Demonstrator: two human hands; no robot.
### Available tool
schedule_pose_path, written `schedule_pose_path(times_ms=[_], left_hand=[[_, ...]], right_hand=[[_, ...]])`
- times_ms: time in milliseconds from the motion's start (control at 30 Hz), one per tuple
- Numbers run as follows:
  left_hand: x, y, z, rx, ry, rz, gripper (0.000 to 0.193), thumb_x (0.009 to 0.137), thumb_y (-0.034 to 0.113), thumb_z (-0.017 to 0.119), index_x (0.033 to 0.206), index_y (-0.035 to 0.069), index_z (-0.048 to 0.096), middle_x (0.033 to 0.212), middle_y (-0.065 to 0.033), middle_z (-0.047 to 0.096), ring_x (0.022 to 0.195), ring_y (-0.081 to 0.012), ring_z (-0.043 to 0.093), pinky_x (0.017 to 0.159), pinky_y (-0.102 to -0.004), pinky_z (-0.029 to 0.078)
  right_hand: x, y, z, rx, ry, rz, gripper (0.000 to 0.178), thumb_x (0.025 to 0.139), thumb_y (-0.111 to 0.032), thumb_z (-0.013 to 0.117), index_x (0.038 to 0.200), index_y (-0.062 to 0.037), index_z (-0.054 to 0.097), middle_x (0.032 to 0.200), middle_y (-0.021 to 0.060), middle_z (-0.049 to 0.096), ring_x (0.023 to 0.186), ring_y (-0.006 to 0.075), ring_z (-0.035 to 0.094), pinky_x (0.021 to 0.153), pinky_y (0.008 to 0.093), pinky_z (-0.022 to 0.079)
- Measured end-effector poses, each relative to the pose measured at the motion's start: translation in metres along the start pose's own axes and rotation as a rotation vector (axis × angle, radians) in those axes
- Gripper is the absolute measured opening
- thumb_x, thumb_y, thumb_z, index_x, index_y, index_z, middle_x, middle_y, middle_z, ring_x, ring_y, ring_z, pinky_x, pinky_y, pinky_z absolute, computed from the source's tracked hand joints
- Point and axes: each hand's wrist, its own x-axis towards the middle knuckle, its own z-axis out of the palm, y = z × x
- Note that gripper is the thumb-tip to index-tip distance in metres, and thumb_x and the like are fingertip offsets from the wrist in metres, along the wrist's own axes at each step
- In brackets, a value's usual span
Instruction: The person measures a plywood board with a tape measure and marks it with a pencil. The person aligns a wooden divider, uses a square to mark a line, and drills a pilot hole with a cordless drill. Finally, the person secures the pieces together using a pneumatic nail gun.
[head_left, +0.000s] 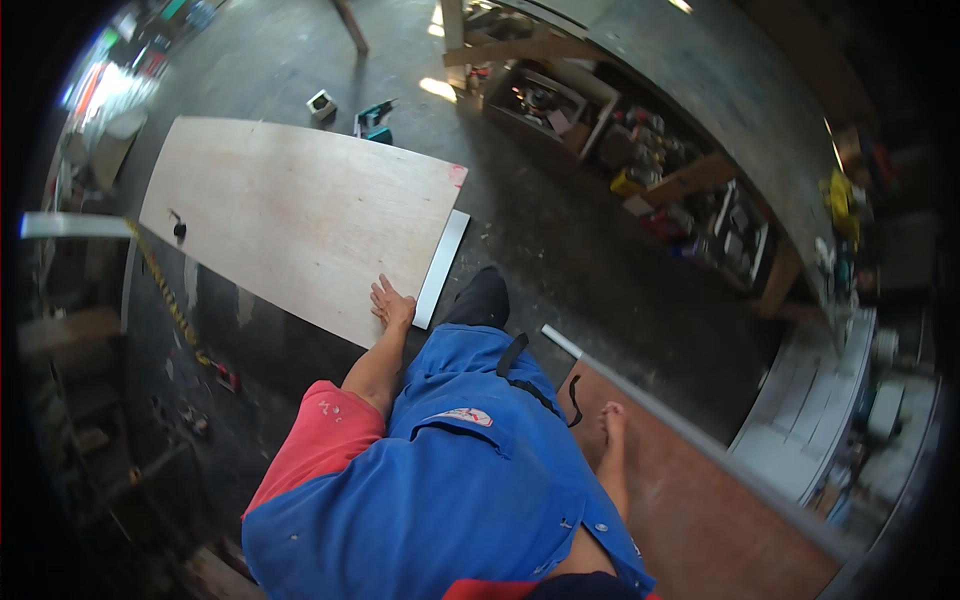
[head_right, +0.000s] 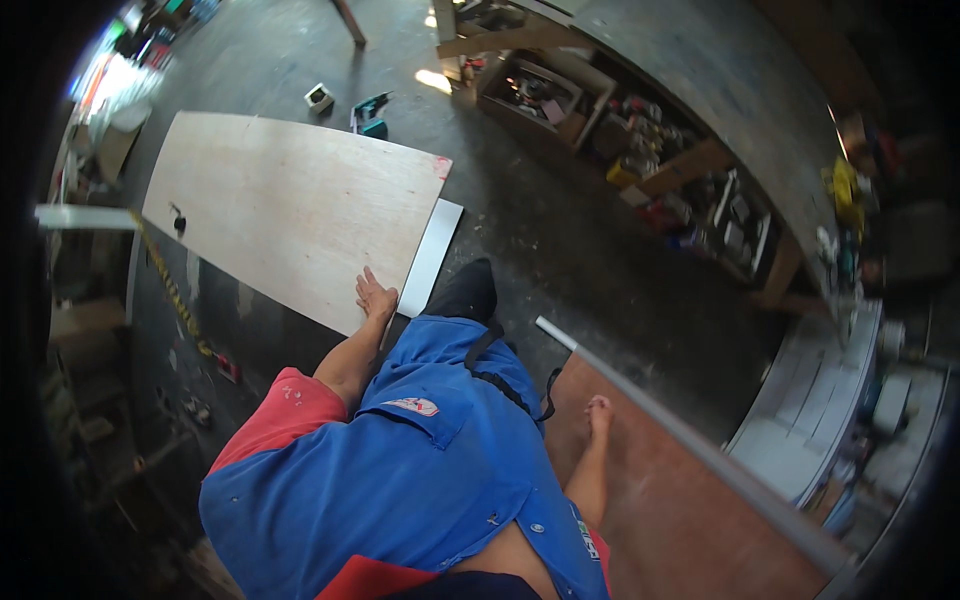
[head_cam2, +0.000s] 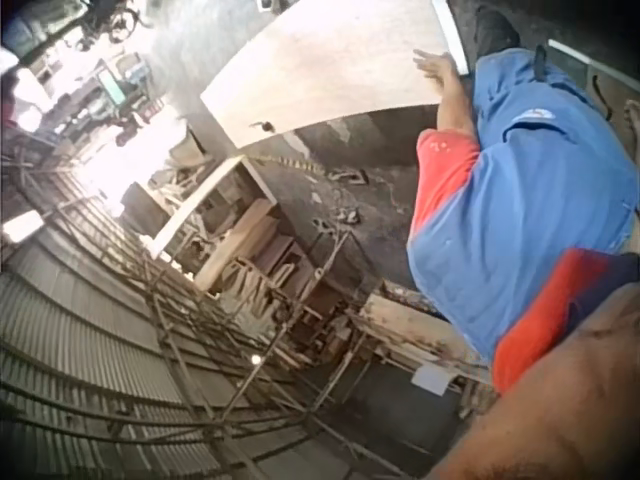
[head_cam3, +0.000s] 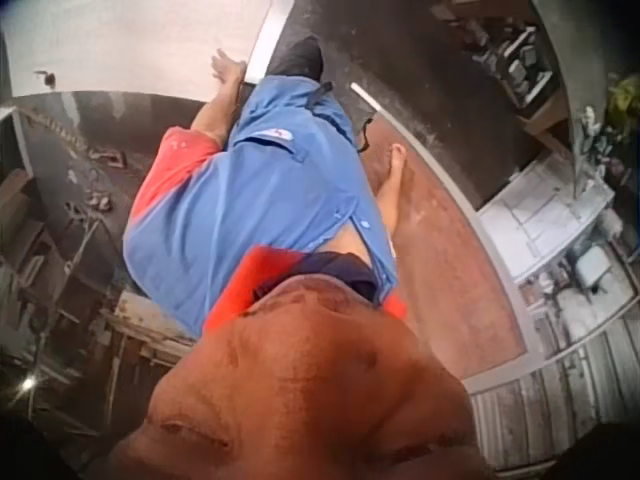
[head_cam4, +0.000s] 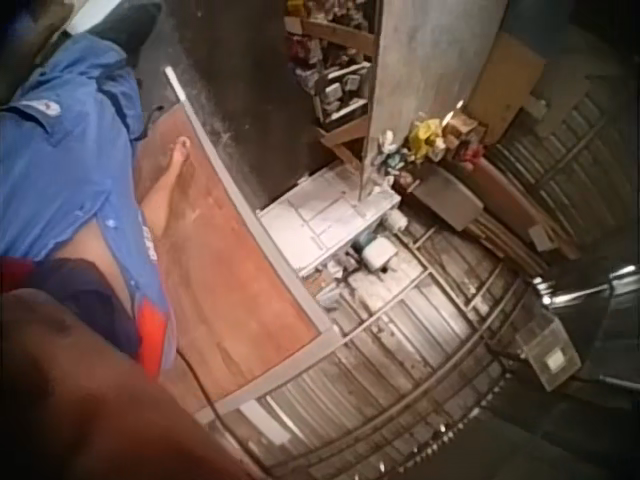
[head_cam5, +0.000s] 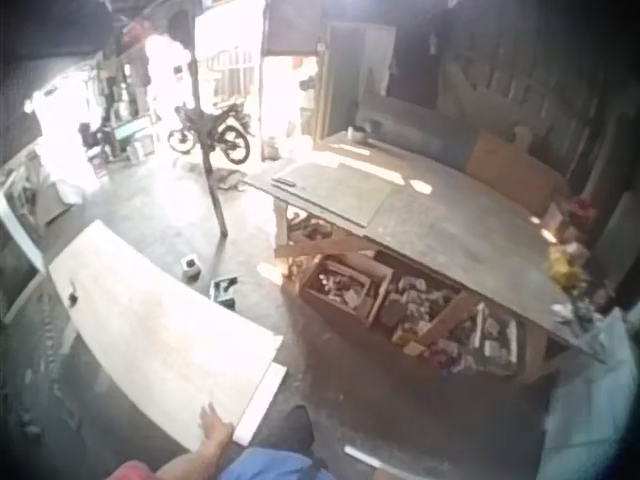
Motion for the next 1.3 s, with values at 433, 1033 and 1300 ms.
schedule_pose_path(times_ms=[433,1033,1300], left_hand=[[0.068,0.069,0.020,-0.193,0.118,-0.736,0.079,0.079,0.015,0.065,0.152,0.014,0.034,0.149,-0.0230,0.035,0.141,-0.0425,0.033,0.119,-0.0632,0.018],[0.151,0.211,0.017,-0.321,0.420,-1.272,0.088,0.080,0.020,0.067,0.156,0.011,0.025,0.161,-0.0222,0.024,0.151,-0.0394,0.019,0.117,-0.0651,0.020],[0.153,0.221,0.008,-0.577,0.501,-1.363,0.078,0.081,0.020,0.065,0.152,0.008,0.034,0.139,-0.0246,0.051,0.132,-0.0405,0.049,0.109,-0.0451,0.043]], right_hand=[[0.145,-0.385,0.028,-0.358,-0.203,-0.298,0.023,0.097,-0.022,0.063,0.117,-0.0120,0.068,0.088,0.0027,0.070,0.064,0.0122,0.067,0.049,0.0259,0.048],[0.346,-0.770,0.186,-0.946,-0.694,-0.805,0.031,0.091,-0.027,0.065,0.107,-0.0010,0.072,0.091,0.0119,0.073,0.086,0.0197,0.067,0.077,0.0350,0.053],[0.258,-0.921,0.432,-1.060,-0.892,-0.816,0.031,0.097,-0.023,0.059,0.118,-0.0013,0.066,0.095,0.0095,0.071,0.077,0.0174,0.068,0.068,0.0287,0.053]])
